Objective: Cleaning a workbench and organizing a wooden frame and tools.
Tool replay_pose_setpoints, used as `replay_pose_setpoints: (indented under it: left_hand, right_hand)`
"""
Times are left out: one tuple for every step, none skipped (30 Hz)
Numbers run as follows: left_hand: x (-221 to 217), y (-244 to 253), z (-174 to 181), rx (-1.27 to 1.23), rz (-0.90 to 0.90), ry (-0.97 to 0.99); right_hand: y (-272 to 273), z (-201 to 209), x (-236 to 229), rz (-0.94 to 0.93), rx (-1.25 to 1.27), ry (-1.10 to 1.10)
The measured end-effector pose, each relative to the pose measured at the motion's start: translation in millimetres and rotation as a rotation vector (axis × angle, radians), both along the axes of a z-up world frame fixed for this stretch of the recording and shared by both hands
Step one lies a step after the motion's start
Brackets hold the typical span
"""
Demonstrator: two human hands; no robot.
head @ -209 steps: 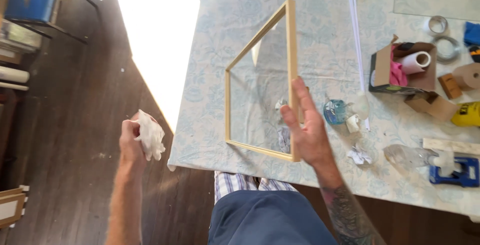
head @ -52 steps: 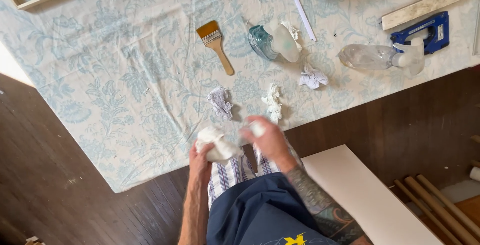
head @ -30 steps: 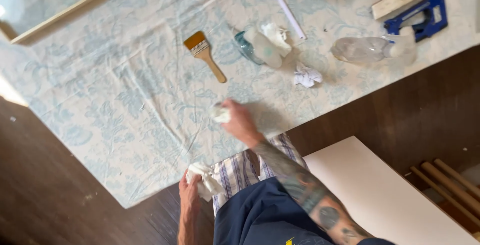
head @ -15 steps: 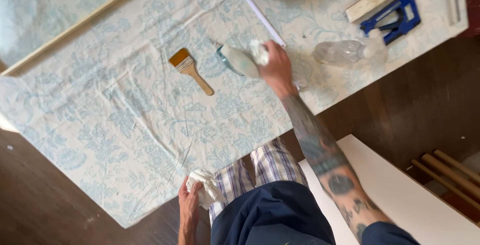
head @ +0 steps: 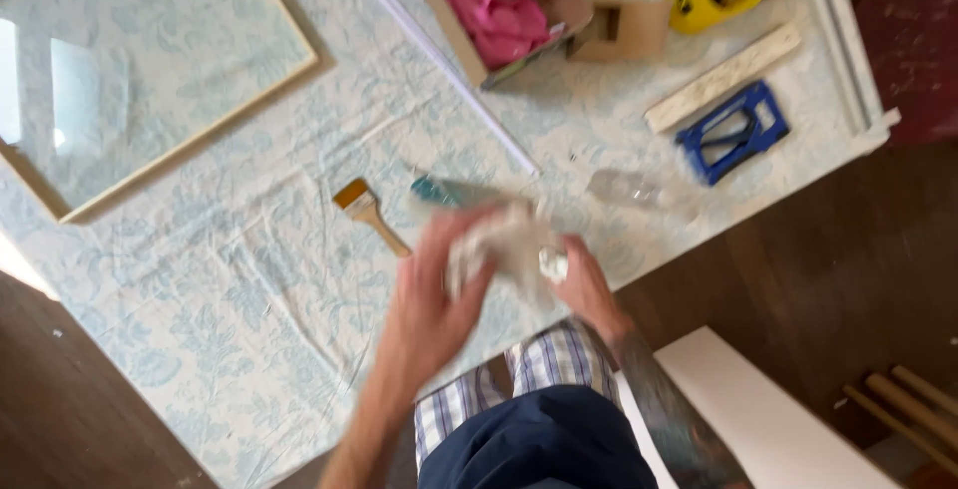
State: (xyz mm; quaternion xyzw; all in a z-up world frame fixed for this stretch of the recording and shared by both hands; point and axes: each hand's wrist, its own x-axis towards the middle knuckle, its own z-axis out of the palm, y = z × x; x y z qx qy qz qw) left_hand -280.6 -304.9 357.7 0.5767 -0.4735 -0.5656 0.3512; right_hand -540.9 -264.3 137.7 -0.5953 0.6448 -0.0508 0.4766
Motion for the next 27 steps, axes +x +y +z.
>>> replay_pose_setpoints:
  left_hand:
    - [-4,-37,-11,-0.211,0.038,-0.135]
    - [-8,-74,-21,-0.419,0.075,-0.274]
    - [-17,-113,-40,-0.427,0.084,-0.281]
    - [-23,-151,-59,-0.489,0.095,-0.371]
    - [-29,-191,-79,-0.552,0.106,-0.462]
    - [-37,-215,-99,-0.557,0.106,-0.464]
    - [-45,-239,-119,-0.506,0.092,-0.543]
    - [-53,-258,-141,-0.446,0.077,-0.619]
    - [-59,-267,-162,-0.443,0.077,-0.619]
    - [-65,-274,-183,-0.558,0.086,-0.749]
    - [-71,-279,-204,-0.675,0.095,-0.877]
    - [-76,-276,-224,-0.668,0.096,-0.879]
    - [-80,-271,-243,-0.682,0.036,-1.011]
    - [-84,-267,-263,-0.694,-0.022,-1.141]
    - [-89,-260,-283,-0.687,-0.016,-1.143]
    - [-92,-252,-304,-0.499,-0.012,-1.026]
    - [-94,-244,-324,-0.314,-0.007,-0.904]
    - [-93,-246,-326,-0.301,0.001,-0.908]
    - [-91,-247,-328,-0.267,-0.005,-0.877]
    - [-86,-251,-329,-0.236,-0.003,-0.852]
    - [-87,-248,-317,-0.227,0.013,-0.860]
    - [-89,-243,-306,-0.269,0.009,-0.868]
    - [-91,-238,-294,-0.310,0.005,-0.876]
    - [-101,-235,-327,-0.300,0.021,-0.883]
    - [-112,-232,-361,-0.483,0.141,-0.930]
    - [-123,-232,-395,-0.671,0.257,-0.970]
    - [-125,-238,-364,-0.668,0.268,-0.975]
  right_hand:
    - [-4,31,-3,0.041,0.043,-0.048]
    - [-7,61,-6,0.085,0.088,-0.097]
    - [-13,80,-18,0.094,0.080,-0.101]
    - [-16,97,-28,0.126,0.103,-0.149]
    - [-20,113,-39,0.158,0.126,-0.197]
    - [-34,136,-50,0.158,0.121,-0.199]
    - [-48,158,-62,0.178,0.025,-0.323]
    - [-58,180,-74,0.198,-0.063,-0.445]
    - [-78,184,-88,0.198,-0.060,-0.445]
    - [-96,189,-102,0.198,-0.089,-0.446]
    - [-114,194,-115,0.197,-0.118,-0.446]
    - [-138,190,-122,0.200,-0.111,-0.448]
    - [-160,187,-127,0.225,-0.200,-0.388]
    - [-184,184,-132,0.253,-0.289,-0.325]
    - [-204,184,-131,0.261,-0.285,-0.326]
    - [-225,183,-128,0.251,-0.307,-0.290]
    - [-246,182,-125,0.240,-0.329,-0.254]
    - [-264,177,-123,0.252,-0.319,-0.258]
    - [-281,172,-120,0.241,-0.340,-0.295]
    - [-301,166,-115,0.236,-0.368,-0.337]
    - [-314,164,-107,0.253,-0.364,-0.347]
    - [-327,162,-100,0.233,-0.365,-0.310]
    - [-339,160,-92,0.213,-0.365,-0.273]
    - [-348,151,-72,0.231,-0.362,-0.280]
    - [-357,141,-52,0.211,-0.348,-0.323]
    - [-365,132,-33,0.186,-0.337,-0.361]
    - [-378,111,-12,0.198,-0.337,-0.364]
